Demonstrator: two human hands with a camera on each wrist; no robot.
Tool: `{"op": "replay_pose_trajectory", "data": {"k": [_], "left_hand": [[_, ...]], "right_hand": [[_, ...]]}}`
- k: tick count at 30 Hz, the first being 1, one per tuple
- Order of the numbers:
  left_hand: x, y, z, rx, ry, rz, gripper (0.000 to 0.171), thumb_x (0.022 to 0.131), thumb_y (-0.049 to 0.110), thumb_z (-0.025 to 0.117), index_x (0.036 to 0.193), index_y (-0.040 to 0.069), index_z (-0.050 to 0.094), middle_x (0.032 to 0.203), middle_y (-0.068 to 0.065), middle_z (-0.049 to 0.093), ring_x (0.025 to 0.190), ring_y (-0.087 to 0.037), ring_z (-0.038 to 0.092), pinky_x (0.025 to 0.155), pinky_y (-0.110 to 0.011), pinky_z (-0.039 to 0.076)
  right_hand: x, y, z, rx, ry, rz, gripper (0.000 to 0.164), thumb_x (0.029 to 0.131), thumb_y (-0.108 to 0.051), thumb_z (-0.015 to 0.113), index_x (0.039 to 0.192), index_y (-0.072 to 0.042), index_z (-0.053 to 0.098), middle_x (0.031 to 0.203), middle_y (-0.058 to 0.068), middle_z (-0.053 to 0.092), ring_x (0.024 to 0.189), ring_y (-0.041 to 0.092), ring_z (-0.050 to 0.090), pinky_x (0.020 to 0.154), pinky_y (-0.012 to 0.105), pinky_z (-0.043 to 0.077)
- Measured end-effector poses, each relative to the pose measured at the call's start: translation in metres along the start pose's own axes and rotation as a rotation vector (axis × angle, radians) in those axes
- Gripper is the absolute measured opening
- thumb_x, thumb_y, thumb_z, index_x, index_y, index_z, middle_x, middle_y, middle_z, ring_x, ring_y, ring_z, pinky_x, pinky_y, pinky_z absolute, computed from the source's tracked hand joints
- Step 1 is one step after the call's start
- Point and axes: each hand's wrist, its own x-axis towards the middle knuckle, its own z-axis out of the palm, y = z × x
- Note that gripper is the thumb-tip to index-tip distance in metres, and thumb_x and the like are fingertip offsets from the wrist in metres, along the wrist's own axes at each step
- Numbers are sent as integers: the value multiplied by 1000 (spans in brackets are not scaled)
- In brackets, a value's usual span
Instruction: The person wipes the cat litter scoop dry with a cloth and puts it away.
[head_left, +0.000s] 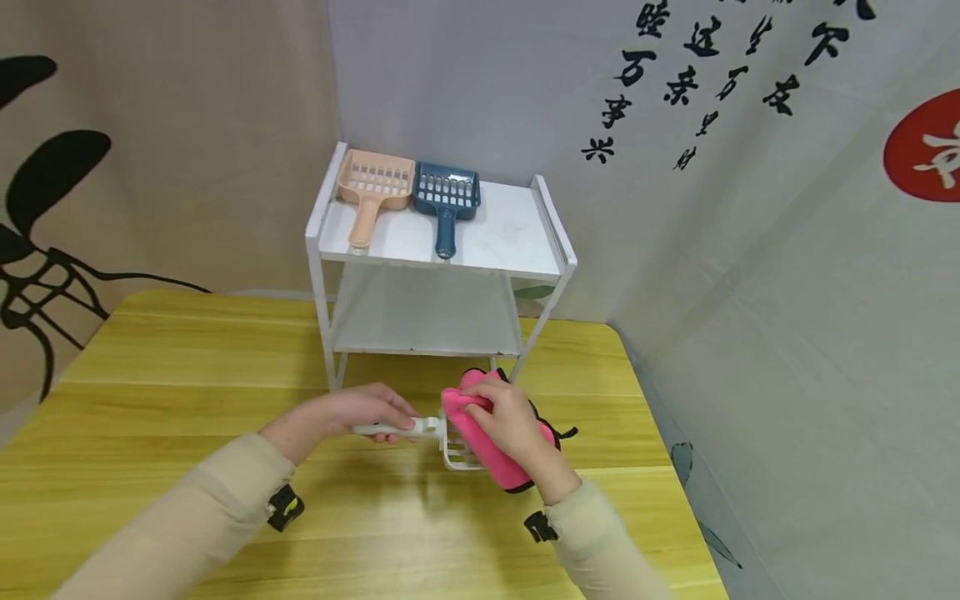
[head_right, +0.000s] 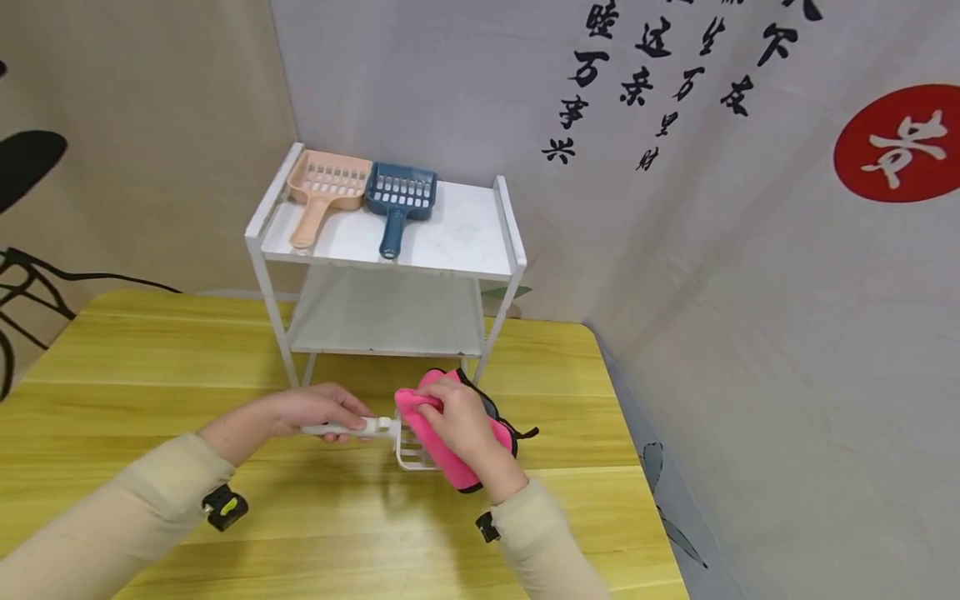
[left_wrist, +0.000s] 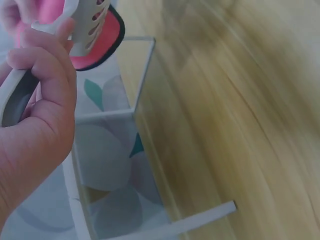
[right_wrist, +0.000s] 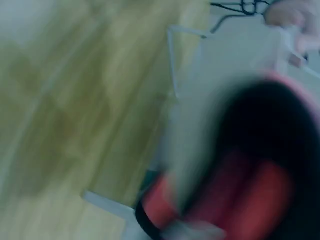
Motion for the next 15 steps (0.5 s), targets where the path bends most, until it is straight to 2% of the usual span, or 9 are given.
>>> {"op": "replay_pose_trajectory", "data": {"k": [7, 12, 15], "left_hand": [[-1, 2, 1, 51, -1, 50, 37, 88, 12, 59, 118, -11, 57, 94, -10, 71, 61, -3, 54, 53, -13, 42], [-3, 3, 1, 69, 7, 70, 38, 88, 13, 59, 119, -10, 57, 100, -18, 69, 62, -4, 55, 53, -14, 42], [-4, 2, 0, 61, 15, 73, 38, 87, 12, 60, 118, -9, 58, 98, -18, 69, 61, -4, 55, 53, -14, 42]], "right_hand": [[1, 4, 20, -26, 41, 3, 10, 84, -13, 70, 93, -8, 72, 94, 4, 70, 86, 15, 65, 70, 23, 52], [-1, 12, 22, -127, 62, -37, 10, 82, -12, 71, 91, -8, 72, 91, 4, 70, 87, 16, 66, 74, 26, 53], [-4, 18, 20, -206, 59, -50, 9, 81, -11, 72, 89, -9, 73, 89, 3, 69, 85, 15, 66, 74, 27, 53]]}}
